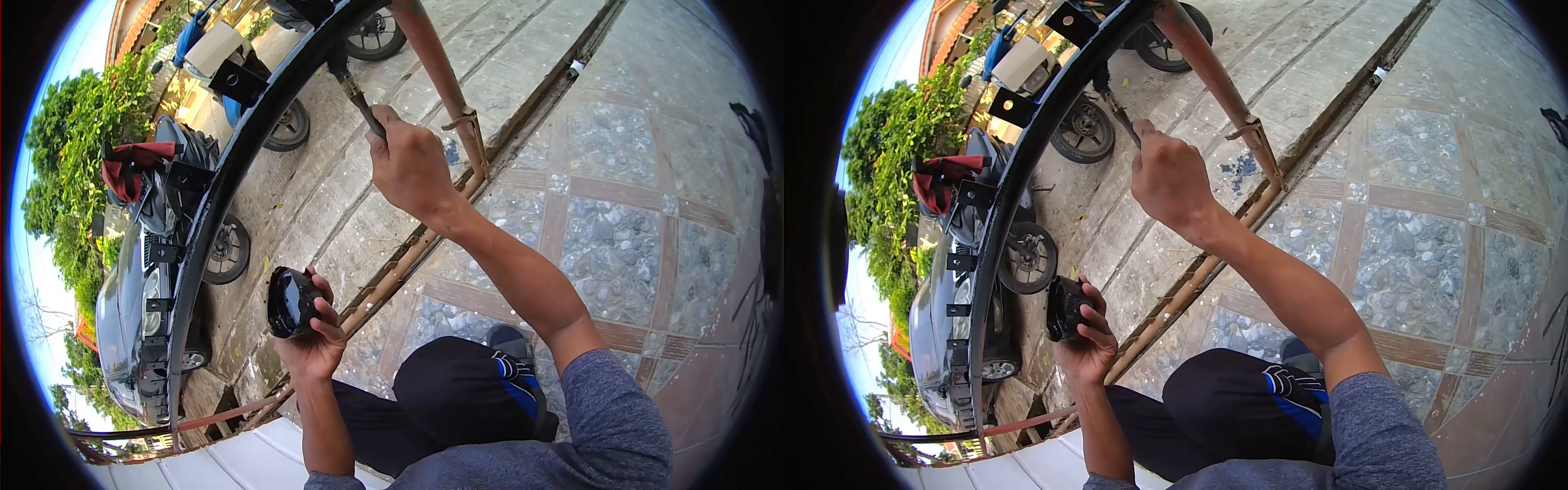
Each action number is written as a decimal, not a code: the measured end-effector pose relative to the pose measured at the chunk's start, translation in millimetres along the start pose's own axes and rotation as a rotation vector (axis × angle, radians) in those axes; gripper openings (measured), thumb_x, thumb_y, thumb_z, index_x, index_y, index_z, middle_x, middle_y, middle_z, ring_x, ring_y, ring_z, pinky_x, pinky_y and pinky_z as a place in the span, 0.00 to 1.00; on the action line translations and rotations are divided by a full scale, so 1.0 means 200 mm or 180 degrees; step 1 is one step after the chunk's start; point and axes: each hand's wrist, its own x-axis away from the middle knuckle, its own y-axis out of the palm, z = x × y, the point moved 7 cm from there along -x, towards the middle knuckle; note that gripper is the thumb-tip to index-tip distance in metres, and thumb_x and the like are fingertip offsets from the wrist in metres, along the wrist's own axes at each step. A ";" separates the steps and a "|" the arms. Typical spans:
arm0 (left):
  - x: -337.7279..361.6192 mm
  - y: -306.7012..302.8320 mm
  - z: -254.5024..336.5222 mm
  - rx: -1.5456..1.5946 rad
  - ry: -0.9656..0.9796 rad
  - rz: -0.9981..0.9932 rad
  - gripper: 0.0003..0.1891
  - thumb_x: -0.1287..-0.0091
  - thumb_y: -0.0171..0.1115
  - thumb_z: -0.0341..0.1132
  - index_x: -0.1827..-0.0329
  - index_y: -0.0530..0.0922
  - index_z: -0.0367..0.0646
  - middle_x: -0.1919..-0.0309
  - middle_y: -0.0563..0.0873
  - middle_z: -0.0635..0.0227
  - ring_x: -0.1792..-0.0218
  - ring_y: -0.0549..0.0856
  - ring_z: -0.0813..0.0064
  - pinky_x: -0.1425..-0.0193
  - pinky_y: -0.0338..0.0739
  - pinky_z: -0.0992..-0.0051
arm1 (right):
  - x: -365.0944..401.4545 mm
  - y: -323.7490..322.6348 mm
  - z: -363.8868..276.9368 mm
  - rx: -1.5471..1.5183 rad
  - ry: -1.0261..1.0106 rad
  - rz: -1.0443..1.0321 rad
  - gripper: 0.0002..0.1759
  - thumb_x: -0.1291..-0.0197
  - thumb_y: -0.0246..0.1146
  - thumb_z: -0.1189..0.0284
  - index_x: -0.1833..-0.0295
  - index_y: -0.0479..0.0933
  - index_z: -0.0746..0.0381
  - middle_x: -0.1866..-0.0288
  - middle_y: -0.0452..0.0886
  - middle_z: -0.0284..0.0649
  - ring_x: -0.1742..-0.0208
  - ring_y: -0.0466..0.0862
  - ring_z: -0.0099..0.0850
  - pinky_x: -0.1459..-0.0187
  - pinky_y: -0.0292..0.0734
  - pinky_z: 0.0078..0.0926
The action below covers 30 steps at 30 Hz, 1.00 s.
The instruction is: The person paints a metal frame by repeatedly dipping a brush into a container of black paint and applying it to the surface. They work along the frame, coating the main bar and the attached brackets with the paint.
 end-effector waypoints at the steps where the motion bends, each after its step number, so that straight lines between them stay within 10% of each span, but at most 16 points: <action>1: 0.01 0.00 0.01 0.0026 0.0023 0.0014 0.26 0.28 0.60 0.39 0.28 0.68 0.45 0.37 0.78 0.56 0.46 0.86 0.50 0.49 0.90 0.64 | 0.04 0.00 -0.02 -0.0032 -0.0111 -0.0003 0.11 0.39 0.58 0.78 0.52 0.74 0.69 0.73 0.82 0.58 0.66 0.85 0.56 0.62 0.80 0.50; 8: 0.11 -0.04 0.10 0.0141 0.0106 -0.0051 0.30 0.30 0.63 0.43 0.27 0.67 0.46 0.36 0.77 0.56 0.45 0.85 0.49 0.49 0.89 0.62 | 0.04 0.02 -0.02 -0.0366 0.0354 0.0495 0.10 0.37 0.59 0.79 0.52 0.70 0.67 0.72 0.82 0.57 0.66 0.84 0.57 0.64 0.78 0.51; 16: 0.17 -0.07 0.15 0.0165 0.0202 -0.0013 0.29 0.29 0.61 0.44 0.27 0.67 0.46 0.35 0.77 0.56 0.45 0.86 0.49 0.49 0.89 0.62 | 0.42 0.42 -0.32 -0.0242 -0.1065 -0.1295 0.17 0.34 0.55 0.74 0.41 0.72 0.62 0.63 0.83 0.48 0.69 0.86 0.48 0.70 0.81 0.44; 23: 0.15 -0.10 0.13 0.0281 0.0146 -0.0031 0.29 0.29 0.61 0.44 0.27 0.67 0.45 0.35 0.77 0.54 0.44 0.85 0.48 0.48 0.89 0.61 | 0.08 -0.16 0.10 0.0206 0.0184 0.0270 0.13 0.35 0.60 0.75 0.46 0.77 0.65 0.65 0.84 0.54 0.64 0.85 0.54 0.61 0.78 0.45; 30: 0.05 -0.12 0.07 0.0199 0.0013 -0.0166 0.31 0.29 0.62 0.46 0.27 0.66 0.44 0.36 0.78 0.53 0.44 0.84 0.46 0.47 0.89 0.59 | 0.49 -0.46 0.26 -0.0736 0.1677 0.0017 0.22 0.29 0.56 0.77 0.31 0.72 0.62 0.57 0.84 0.43 0.65 0.89 0.28 0.69 0.83 0.23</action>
